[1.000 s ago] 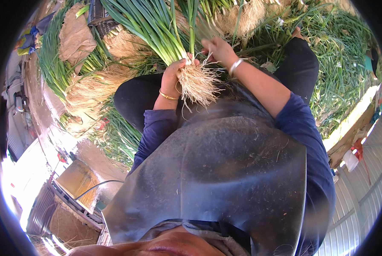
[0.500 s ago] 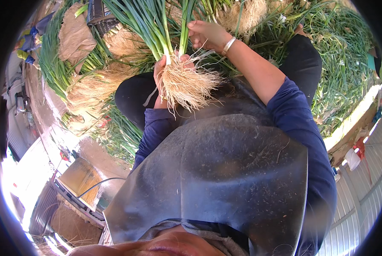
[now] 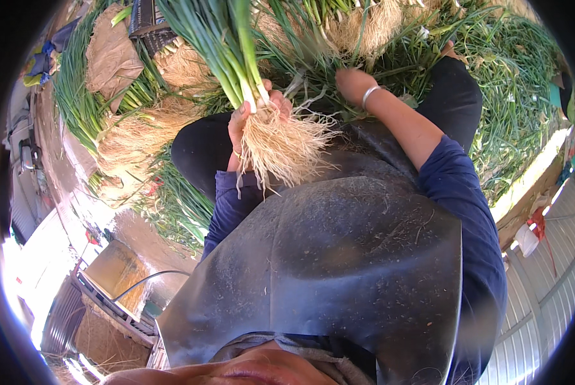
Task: The person processes scallions by hand, picking up bunches, removing outer leaves and dirt, and placing the cleaned bunches onto a large pile on the floor.
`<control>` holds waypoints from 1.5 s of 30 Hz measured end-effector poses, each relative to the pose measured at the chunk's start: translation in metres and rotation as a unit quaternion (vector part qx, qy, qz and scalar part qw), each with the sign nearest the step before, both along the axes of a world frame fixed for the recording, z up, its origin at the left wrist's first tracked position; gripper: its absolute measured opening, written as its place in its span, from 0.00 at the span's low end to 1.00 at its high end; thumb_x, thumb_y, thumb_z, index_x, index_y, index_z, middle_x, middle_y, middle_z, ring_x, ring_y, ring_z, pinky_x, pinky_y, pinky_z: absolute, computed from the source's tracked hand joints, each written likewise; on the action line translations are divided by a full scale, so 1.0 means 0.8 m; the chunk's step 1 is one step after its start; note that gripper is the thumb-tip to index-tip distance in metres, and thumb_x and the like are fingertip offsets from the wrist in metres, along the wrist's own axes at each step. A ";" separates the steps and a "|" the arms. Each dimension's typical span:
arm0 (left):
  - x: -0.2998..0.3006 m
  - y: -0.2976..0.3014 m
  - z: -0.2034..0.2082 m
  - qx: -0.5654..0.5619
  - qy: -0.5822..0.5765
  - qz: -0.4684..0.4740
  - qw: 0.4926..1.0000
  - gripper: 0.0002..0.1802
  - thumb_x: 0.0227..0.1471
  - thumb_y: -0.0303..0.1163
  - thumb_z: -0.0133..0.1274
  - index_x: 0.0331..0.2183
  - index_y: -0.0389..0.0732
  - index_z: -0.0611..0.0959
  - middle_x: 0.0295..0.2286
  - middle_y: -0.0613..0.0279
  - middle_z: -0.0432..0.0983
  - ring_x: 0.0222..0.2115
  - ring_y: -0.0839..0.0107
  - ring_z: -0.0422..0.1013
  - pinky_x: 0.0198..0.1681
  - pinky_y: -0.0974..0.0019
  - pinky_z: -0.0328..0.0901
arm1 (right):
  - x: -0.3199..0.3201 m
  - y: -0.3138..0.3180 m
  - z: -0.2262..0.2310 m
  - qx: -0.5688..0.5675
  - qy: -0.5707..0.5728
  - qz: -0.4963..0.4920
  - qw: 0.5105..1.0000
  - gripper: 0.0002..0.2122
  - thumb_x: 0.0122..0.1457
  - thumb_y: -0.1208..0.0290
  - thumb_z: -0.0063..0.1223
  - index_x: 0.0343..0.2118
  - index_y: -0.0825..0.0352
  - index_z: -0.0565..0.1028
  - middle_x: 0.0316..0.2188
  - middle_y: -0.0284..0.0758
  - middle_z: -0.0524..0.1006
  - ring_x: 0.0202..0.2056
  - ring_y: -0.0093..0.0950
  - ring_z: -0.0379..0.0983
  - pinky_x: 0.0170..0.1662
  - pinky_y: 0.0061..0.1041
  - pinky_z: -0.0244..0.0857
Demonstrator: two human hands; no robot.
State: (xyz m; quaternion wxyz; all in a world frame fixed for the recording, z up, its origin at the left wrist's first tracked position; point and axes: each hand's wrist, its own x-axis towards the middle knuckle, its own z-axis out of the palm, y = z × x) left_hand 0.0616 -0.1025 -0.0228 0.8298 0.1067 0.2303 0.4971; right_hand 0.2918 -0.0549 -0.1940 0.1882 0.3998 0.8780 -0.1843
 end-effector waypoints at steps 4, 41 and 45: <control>-0.001 0.006 -0.024 -0.049 0.099 -0.025 0.994 0.24 0.45 0.37 0.53 0.44 0.38 0.69 0.33 0.55 0.71 0.34 0.62 0.70 0.36 0.62 0.68 | -0.029 0.080 0.014 0.090 0.276 -0.332 0.898 0.14 0.58 0.62 0.42 0.42 0.65 0.72 0.31 0.41 0.77 0.29 0.34 0.74 0.33 0.31 0.68; -0.008 0.006 -0.031 -0.097 -0.008 -0.008 0.995 0.26 0.42 0.34 0.55 0.42 0.30 0.72 0.32 0.54 0.72 0.34 0.63 0.70 0.39 0.63 0.67 | -0.019 0.063 0.020 0.037 0.262 -0.369 0.891 0.14 0.51 0.73 0.46 0.42 0.66 0.71 0.39 0.46 0.74 0.39 0.41 0.72 0.45 0.34 0.65; -0.001 0.014 -0.043 -0.116 0.052 -0.046 0.991 0.28 0.45 0.36 0.52 0.45 0.30 0.69 0.34 0.52 0.71 0.36 0.61 0.68 0.40 0.63 0.66 | -0.028 0.108 0.010 -0.292 0.279 -0.618 0.674 0.15 0.53 0.65 0.51 0.43 0.66 0.71 0.32 0.41 0.76 0.33 0.34 0.74 0.40 0.29 0.68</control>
